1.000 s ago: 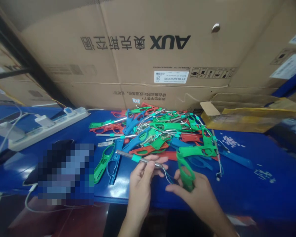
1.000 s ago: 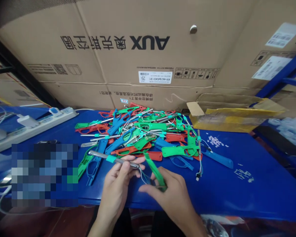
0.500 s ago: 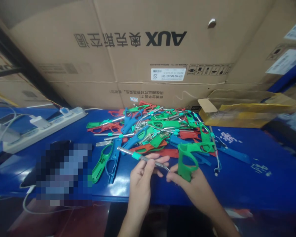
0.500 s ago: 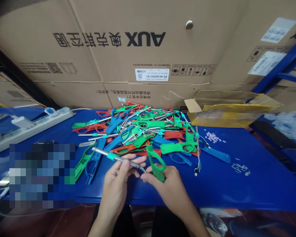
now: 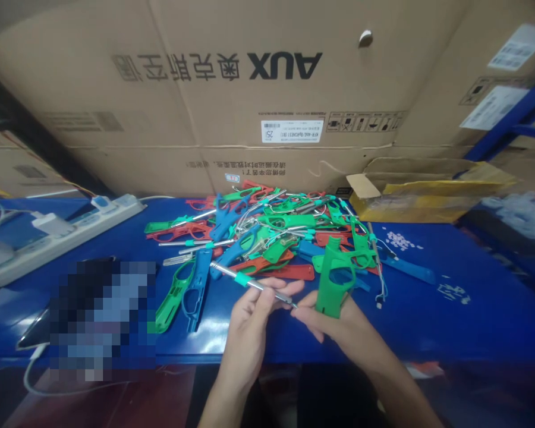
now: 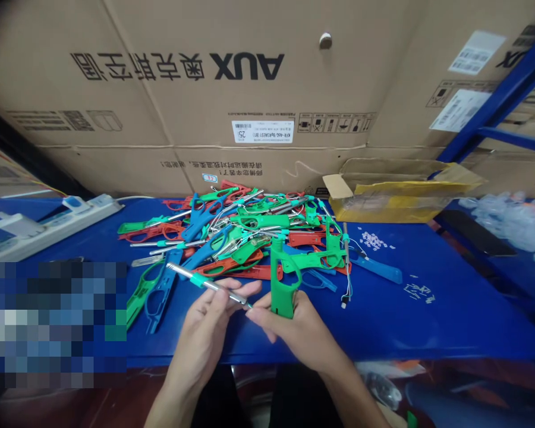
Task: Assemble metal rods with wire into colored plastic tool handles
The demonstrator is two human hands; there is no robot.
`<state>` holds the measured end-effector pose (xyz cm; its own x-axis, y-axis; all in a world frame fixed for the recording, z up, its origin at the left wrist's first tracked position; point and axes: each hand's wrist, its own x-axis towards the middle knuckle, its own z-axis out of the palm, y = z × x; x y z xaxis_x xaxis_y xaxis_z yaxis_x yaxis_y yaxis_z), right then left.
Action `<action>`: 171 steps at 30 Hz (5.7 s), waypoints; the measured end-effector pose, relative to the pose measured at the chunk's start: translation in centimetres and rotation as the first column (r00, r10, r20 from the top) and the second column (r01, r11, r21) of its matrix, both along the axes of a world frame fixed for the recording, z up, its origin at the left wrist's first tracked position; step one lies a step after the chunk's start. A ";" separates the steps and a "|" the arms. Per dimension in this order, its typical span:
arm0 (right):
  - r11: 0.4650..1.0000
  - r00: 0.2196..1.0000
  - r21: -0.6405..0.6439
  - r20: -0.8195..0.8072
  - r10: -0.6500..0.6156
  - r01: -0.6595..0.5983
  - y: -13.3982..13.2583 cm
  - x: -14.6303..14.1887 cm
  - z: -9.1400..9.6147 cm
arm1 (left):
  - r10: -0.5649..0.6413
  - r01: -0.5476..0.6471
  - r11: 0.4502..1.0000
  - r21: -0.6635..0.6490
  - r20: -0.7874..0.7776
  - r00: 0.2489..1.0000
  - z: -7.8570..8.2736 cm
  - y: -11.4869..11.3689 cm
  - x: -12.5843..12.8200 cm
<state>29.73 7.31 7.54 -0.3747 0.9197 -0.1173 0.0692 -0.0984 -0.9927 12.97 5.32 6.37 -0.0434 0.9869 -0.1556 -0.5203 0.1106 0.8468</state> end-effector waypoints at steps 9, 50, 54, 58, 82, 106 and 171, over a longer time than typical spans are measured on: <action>0.999 0.999 -0.029 -0.031 0.014 -0.015 -0.3 0.4 0.0 | -0.109 0.110 0.994 0.018 -0.069 0.992 0.3 0.1 -0.1; 0.800 0.943 0.598 0.296 -0.152 -0.059 -0.1 1.9 -0.4 | 0.088 -0.094 0.990 -0.109 -0.059 0.994 2.2 -2.4 -1.0; 0.724 0.907 0.683 0.359 -0.221 -0.094 0.5 1.7 -0.6 | 0.049 -0.052 0.988 -0.144 -0.030 0.998 2.0 -2.0 -2.1; 0.689 0.876 0.716 0.399 -0.270 -0.114 0.7 1.2 -1.0 | 0.081 -0.091 0.987 -0.130 -0.077 0.994 1.6 -1.3 -2.9; 0.560 0.755 0.804 0.492 -0.433 -0.202 0.6 0.7 -2.6 | 0.535 0.292 0.822 0.490 -0.839 -0.099 -0.7 -0.7 -6.0; 0.535 0.663 0.830 0.490 -0.566 -0.157 -0.7 0.5 -2.8 | 0.414 0.548 0.709 0.445 -0.891 0.188 -1.4 1.5 -8.2; 0.506 0.566 0.849 0.496 -0.659 -0.155 -1.5 1.6 -3.3 | 0.207 0.455 0.870 0.188 -0.978 0.009 0.2 0.1 -6.5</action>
<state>31.36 5.82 4.24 -0.2591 0.7775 0.5730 0.8584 0.4573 -0.2323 6.49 5.41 6.54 0.3105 0.9194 0.2413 0.7995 -0.3899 0.4569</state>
